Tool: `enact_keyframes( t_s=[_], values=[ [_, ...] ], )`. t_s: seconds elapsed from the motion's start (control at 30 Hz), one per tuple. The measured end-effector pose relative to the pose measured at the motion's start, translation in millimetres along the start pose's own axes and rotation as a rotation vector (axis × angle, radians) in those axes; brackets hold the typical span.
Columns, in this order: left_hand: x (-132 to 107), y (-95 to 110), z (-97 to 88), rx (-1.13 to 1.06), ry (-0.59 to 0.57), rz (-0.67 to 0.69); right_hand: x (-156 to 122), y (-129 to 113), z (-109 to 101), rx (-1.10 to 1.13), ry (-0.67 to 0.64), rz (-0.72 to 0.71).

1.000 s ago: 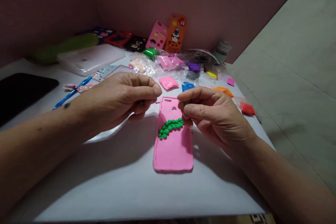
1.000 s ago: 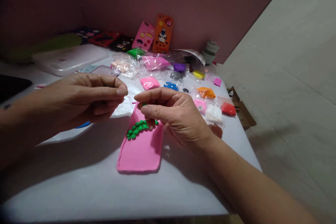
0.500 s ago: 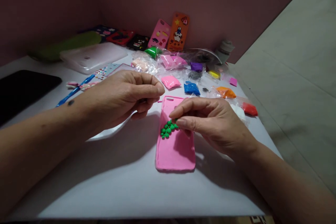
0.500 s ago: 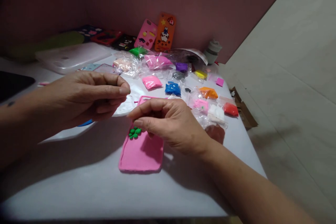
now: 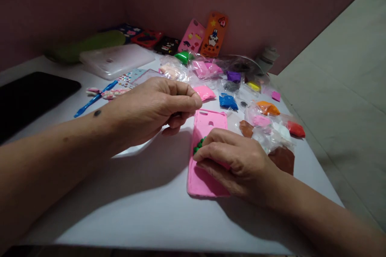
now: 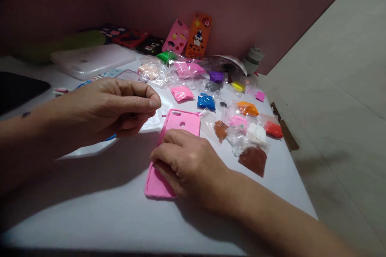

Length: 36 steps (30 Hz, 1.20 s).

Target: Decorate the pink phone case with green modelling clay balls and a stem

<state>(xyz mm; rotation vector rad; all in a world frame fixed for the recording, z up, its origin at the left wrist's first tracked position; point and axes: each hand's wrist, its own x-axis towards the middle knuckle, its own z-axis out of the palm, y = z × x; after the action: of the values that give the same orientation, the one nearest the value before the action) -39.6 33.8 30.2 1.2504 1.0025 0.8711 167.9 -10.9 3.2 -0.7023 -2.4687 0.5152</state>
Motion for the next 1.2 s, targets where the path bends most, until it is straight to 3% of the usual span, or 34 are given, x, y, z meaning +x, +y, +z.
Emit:
enact_keyframes(
  t_s=[0.27,0.73,1.2],
  values=[
    [-2,5,3.9,-0.013,0.011,-0.028,-3,3,8,-0.114,0.000,-0.019],
    [-3,11,9.1,0.038,0.044,-0.048,-2,-1,-4,0.004,-0.017,0.008],
    [-2,9,7.5,0.039,0.042,-0.033,-1,-3,-4,-0.075,-0.071,0.007]
  ],
)
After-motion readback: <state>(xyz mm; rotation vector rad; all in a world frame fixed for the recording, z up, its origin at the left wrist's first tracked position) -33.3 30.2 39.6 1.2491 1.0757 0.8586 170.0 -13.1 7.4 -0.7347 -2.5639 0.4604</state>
